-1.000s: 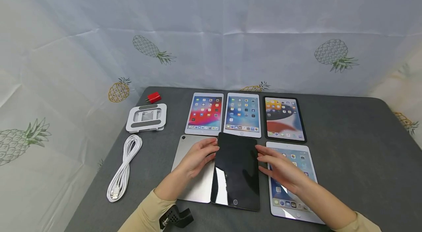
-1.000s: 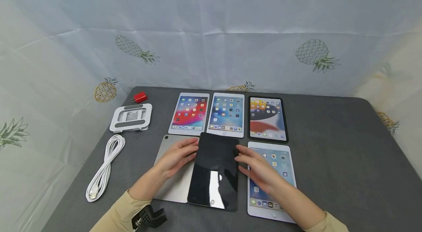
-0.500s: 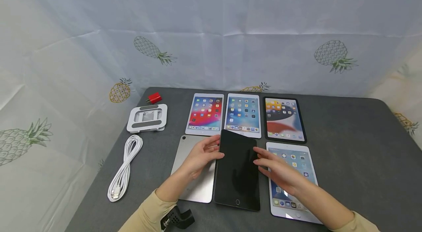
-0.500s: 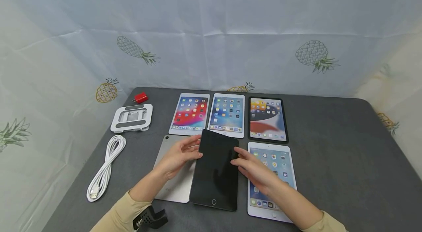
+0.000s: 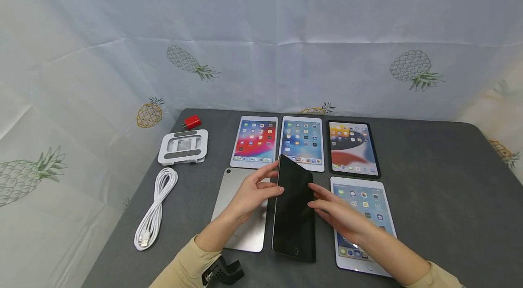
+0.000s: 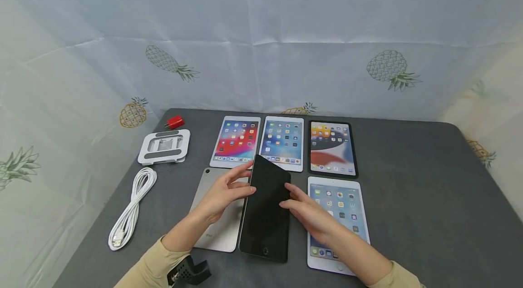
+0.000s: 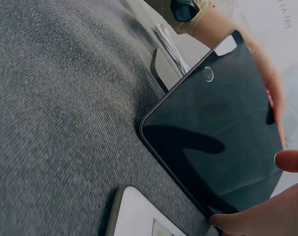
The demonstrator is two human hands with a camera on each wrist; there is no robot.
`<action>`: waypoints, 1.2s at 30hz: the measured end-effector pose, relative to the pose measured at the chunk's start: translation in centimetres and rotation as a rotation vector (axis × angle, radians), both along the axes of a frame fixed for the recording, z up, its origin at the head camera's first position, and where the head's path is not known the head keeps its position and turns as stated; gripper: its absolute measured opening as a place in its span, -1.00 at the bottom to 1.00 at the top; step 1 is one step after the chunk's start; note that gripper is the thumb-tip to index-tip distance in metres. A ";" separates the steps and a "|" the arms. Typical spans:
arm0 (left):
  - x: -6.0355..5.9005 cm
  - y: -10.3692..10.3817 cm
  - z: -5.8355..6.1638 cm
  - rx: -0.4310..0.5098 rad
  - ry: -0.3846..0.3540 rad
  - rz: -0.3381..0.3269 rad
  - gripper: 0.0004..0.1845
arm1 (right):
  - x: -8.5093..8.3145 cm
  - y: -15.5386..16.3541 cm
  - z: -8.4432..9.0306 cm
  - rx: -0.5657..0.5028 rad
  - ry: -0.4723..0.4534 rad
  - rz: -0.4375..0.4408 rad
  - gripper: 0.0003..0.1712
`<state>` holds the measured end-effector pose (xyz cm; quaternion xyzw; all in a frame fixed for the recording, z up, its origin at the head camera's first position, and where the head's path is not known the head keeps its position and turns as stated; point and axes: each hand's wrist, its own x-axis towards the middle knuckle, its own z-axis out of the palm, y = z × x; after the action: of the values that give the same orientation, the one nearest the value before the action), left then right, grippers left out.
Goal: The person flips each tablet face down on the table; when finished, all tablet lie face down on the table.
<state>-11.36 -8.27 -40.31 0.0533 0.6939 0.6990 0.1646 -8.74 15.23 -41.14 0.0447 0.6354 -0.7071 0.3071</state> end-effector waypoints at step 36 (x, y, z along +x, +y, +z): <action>0.7 2.1 1.4 0.048 0.015 -0.107 -0.39 | -0.2 -1.3 2.5 -0.053 0.105 0.038 -0.22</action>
<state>-10.67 -6.20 -38.88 0.0993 0.6745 0.7051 0.1950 -8.93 13.98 -38.61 -0.0127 0.6325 -0.7189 0.2880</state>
